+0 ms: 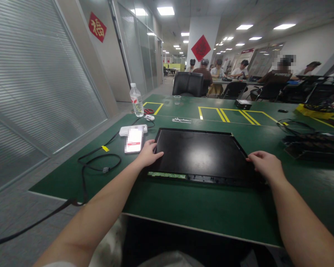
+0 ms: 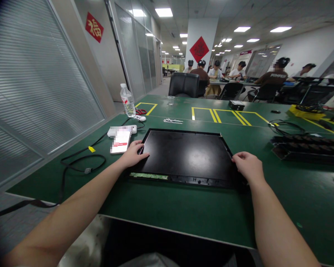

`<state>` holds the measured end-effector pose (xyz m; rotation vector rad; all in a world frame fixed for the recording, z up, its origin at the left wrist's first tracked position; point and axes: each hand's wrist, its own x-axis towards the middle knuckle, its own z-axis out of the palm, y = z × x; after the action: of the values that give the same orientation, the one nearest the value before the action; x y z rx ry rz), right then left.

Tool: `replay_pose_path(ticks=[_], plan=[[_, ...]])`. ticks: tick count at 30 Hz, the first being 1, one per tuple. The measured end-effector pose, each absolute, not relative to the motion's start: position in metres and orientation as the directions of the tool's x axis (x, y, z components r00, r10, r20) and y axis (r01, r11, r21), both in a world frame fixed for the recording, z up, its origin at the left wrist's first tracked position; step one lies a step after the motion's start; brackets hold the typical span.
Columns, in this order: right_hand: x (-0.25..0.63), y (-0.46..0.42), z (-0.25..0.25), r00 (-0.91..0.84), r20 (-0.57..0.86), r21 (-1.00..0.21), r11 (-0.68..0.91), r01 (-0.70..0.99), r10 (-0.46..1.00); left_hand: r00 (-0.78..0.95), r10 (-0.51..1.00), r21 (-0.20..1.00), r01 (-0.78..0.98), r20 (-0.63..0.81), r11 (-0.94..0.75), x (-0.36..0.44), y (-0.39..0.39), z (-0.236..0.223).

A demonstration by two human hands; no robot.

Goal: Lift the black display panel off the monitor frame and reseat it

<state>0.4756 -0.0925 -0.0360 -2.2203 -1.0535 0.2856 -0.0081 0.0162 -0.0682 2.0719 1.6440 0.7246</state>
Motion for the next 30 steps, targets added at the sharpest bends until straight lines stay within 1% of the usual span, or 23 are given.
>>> replay_pose_path(ticks=[4, 10, 13, 17, 19, 26, 30], plan=[[0.475, -0.093, -0.036, 0.636, 0.081, -0.607, -0.469, 0.642, 0.767, 0.214, 0.962, 0.580, 0.767, 0.172, -0.274, -0.005, 0.014, -0.069], [0.478, -0.092, -0.038, 0.636, 0.089, -0.612, -0.461, 0.642, 0.767, 0.203, 0.956, 0.572, 0.768, 0.211, -0.289, -0.006, 0.012, -0.067], [0.476, -0.093, -0.036, 0.643, 0.077, -0.618, -0.470, 0.630, 0.762, 0.201, 0.959, 0.532, 0.799, 0.202, -0.279, -0.007, 0.011, -0.059], [0.472, -0.093, -0.032, 0.643, 0.055, -0.611, -0.484, 0.627, 0.764, 0.208, 0.963, 0.445, 0.856, 0.170, -0.263, -0.007, 0.008, -0.048], [0.471, -0.094, -0.030, 0.642, 0.053, -0.615, -0.482, 0.624, 0.765, 0.204, 0.965, 0.428, 0.867, 0.163, -0.255, -0.008, 0.007, -0.045], [0.467, -0.095, -0.026, 0.653, 0.039, -0.624, -0.491, 0.607, 0.757, 0.181, 0.968, 0.522, 0.817, 0.175, -0.247, -0.012, 0.008, -0.050], [0.471, -0.094, -0.030, 0.642, 0.049, -0.623, -0.479, 0.618, 0.765, 0.176, 0.969, 0.525, 0.816, 0.174, -0.243, -0.014, 0.009, -0.051]])
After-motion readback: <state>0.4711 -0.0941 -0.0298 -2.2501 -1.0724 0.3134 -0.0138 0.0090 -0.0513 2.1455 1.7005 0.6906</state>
